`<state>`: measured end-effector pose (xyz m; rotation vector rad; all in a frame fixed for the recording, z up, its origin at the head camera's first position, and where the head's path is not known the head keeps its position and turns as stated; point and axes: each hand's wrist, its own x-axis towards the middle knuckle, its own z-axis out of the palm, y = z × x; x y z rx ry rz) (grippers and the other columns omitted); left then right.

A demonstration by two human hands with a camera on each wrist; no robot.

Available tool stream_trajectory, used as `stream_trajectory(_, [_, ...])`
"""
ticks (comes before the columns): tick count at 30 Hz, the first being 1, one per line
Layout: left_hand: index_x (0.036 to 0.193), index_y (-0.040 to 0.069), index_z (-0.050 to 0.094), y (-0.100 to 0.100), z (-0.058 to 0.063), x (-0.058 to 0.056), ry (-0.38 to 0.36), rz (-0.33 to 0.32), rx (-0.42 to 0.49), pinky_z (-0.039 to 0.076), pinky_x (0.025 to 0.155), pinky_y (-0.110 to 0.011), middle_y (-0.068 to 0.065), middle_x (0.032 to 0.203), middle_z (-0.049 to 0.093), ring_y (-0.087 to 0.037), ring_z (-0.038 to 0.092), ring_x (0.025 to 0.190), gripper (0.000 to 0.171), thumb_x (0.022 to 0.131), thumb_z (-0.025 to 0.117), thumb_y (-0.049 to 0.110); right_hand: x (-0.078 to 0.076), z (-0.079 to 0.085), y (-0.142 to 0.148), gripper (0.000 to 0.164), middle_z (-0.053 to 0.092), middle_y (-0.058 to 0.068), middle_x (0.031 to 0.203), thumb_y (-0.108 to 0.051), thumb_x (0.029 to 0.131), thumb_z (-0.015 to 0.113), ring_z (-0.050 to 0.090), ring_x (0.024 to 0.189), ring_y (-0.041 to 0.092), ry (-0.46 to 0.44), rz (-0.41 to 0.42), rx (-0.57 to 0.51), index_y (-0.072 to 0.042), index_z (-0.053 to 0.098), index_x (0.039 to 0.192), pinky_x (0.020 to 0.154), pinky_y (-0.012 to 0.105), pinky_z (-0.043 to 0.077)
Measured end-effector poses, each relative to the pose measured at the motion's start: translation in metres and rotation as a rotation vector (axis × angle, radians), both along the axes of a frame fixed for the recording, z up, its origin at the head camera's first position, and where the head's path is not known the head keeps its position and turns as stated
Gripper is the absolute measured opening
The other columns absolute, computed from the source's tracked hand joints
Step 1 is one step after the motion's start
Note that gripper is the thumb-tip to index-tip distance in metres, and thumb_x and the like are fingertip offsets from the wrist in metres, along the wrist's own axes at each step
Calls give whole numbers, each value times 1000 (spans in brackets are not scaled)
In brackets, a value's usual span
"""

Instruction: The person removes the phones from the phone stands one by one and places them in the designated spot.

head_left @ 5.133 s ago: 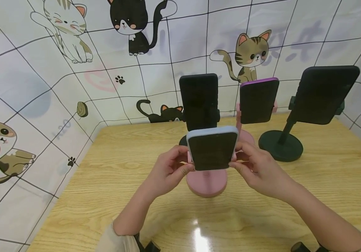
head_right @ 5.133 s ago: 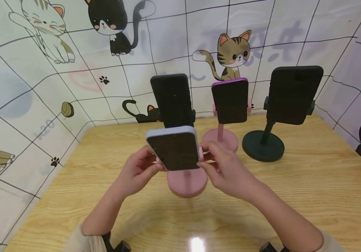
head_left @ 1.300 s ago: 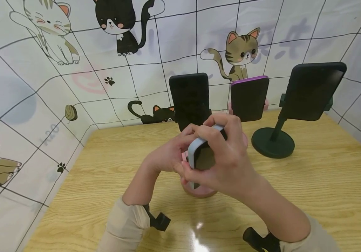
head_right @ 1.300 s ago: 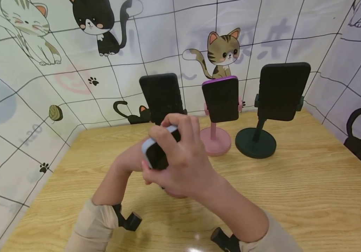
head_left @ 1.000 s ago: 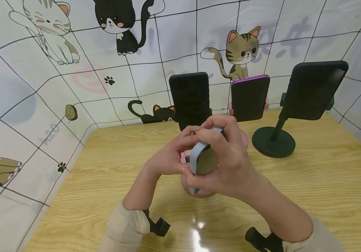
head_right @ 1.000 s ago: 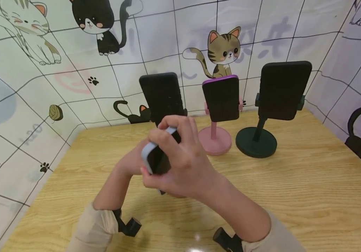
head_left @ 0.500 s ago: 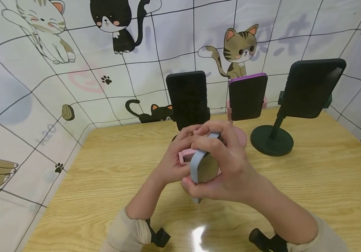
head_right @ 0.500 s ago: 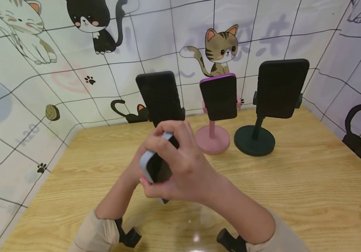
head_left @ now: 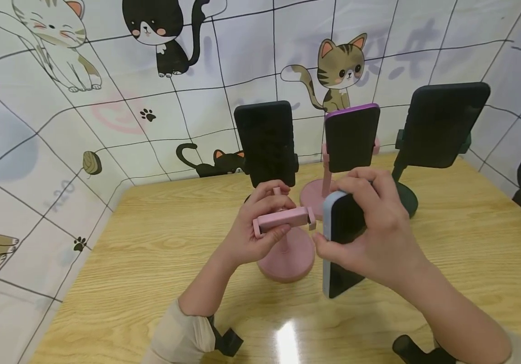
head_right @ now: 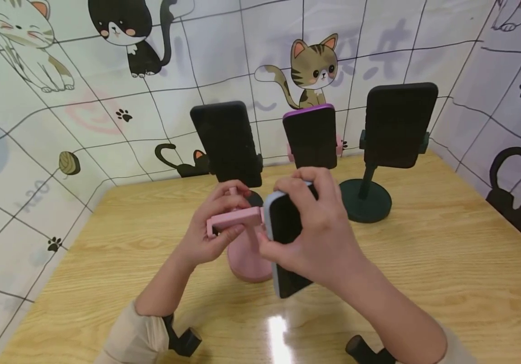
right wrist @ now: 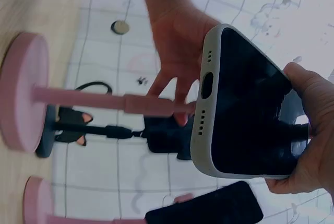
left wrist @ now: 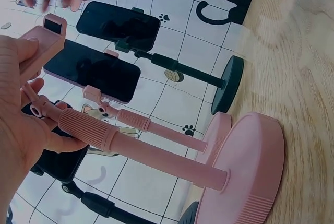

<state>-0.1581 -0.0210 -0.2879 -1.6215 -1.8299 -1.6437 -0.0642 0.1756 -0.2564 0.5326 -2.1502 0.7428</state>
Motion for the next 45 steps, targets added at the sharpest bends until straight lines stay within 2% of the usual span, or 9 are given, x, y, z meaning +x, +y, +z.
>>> stream_trajectory(1, [100,4,57,0,0,0,-1,2,0,44,82,-37,-16,116,46,-30,44,109,22,84,60,20,9,14,-4,65,42,17,105,-17,49,81,40,98,24,-45,-46,15,-2,53,105,65,27,43])
stream_trajectory(4, [99,5,57,0,0,0,-5,5,0,44,81,-37,-15,116,46,-30,44,109,20,82,61,14,12,14,1,61,41,16,102,-13,51,81,39,94,25,-151,-140,21,-3,51,103,62,34,44])
stream_trajectory(7, [99,4,58,-1,0,0,-15,4,0,44,80,-37,-15,115,46,-29,44,109,20,80,61,9,11,7,10,63,40,15,102,-13,52,82,38,93,28,-284,-216,21,-4,50,106,62,43,44])
stream_trajectory(11, [99,4,58,-1,1,1,-21,3,1,44,80,-37,-15,116,45,-31,43,108,21,79,62,6,6,-4,19,65,38,16,107,-21,59,80,37,94,33,-469,-277,26,-5,49,114,64,48,45])
stream_trajectory(17, [99,4,57,-3,2,1,-3,4,10,44,80,-36,-15,114,46,-29,43,109,19,80,61,8,-5,-26,24,64,35,21,113,-29,67,73,37,95,38,-646,-282,52,-6,46,120,64,48,44])
stream_trajectory(24, [97,4,58,-12,4,2,26,27,9,44,80,-36,-16,114,46,-31,44,106,18,83,61,15,-17,-53,22,63,38,26,112,-28,68,70,42,90,42,-723,-266,123,-1,47,120,65,48,44])
stream_trajectory(31, [97,5,58,-20,8,5,14,37,-2,44,78,-35,-16,114,46,-29,45,105,18,81,61,11,-27,-75,19,66,38,32,118,-29,67,72,45,96,47,-765,-244,193,-1,47,121,74,56,44])
stream_trajectory(38, [97,5,58,-26,10,5,34,56,1,44,77,-35,-17,113,47,-30,46,103,18,83,60,17,-33,-90,20,59,39,32,115,-27,67,70,44,89,46,-781,-227,206,-5,49,117,68,54,42])
stream_trajectory(45, [97,5,57,-32,13,7,32,66,-6,45,77,-35,-19,113,47,-32,46,104,19,83,60,19,-37,-98,20,61,39,33,114,-27,67,71,43,89,46,-807,-221,213,-3,49,117,67,53,42])
